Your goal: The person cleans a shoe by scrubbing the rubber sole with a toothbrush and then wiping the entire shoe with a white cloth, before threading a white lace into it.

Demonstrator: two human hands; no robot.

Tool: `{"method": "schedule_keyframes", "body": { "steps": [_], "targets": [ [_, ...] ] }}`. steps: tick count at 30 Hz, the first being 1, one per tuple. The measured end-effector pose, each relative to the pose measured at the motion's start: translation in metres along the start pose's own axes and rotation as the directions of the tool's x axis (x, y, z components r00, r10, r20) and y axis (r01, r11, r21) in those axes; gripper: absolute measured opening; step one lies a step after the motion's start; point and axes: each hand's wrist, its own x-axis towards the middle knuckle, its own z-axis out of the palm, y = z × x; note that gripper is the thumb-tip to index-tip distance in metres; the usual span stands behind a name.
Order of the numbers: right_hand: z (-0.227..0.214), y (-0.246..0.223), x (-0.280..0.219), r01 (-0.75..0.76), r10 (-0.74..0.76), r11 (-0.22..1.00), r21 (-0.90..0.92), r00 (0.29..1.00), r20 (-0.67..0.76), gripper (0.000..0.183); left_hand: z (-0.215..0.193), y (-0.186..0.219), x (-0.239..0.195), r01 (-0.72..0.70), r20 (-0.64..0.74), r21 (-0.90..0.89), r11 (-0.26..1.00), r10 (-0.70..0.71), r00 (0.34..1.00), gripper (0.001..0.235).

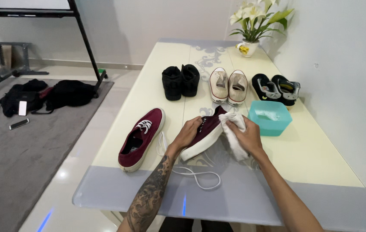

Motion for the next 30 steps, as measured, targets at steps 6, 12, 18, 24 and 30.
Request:
{"method": "schedule_keyframes", "body": {
  "steps": [6, 12, 18, 24, 30],
  "targets": [
    [0.017, -0.050, -0.023, 0.060, -0.073, 0.991, 0.117, 0.992, 0.105, 0.021, -0.008, -0.004, -0.003, -0.020, -0.052, 0.031, 0.999, 0.022, 0.998, 0.030],
    [0.027, -0.045, -0.010, 0.124, -0.129, 0.991, 0.049, 0.984, 0.121, 0.028, -0.017, -0.005, -0.013, -0.083, -0.087, 0.071, 0.994, 0.089, 0.992, 0.028],
    [0.044, -0.039, 0.004, 0.109, -0.115, 0.993, 0.045, 0.976, 0.186, 0.028, -0.041, -0.021, -0.012, -0.140, -0.085, 0.107, 0.984, 0.149, 0.985, 0.025],
    [0.047, -0.057, 0.002, 0.085, -0.112, 0.989, 0.118, 0.962, 0.249, 0.023, -0.041, -0.032, -0.012, -0.117, -0.099, 0.038, 0.992, 0.120, 0.988, 0.029],
    [0.040, -0.048, 0.004, 0.079, -0.086, 0.996, 0.044, 0.976, 0.199, 0.022, -0.039, -0.030, -0.009, -0.118, -0.104, 0.010, 0.993, 0.119, 0.987, 0.030]
  ]
}}
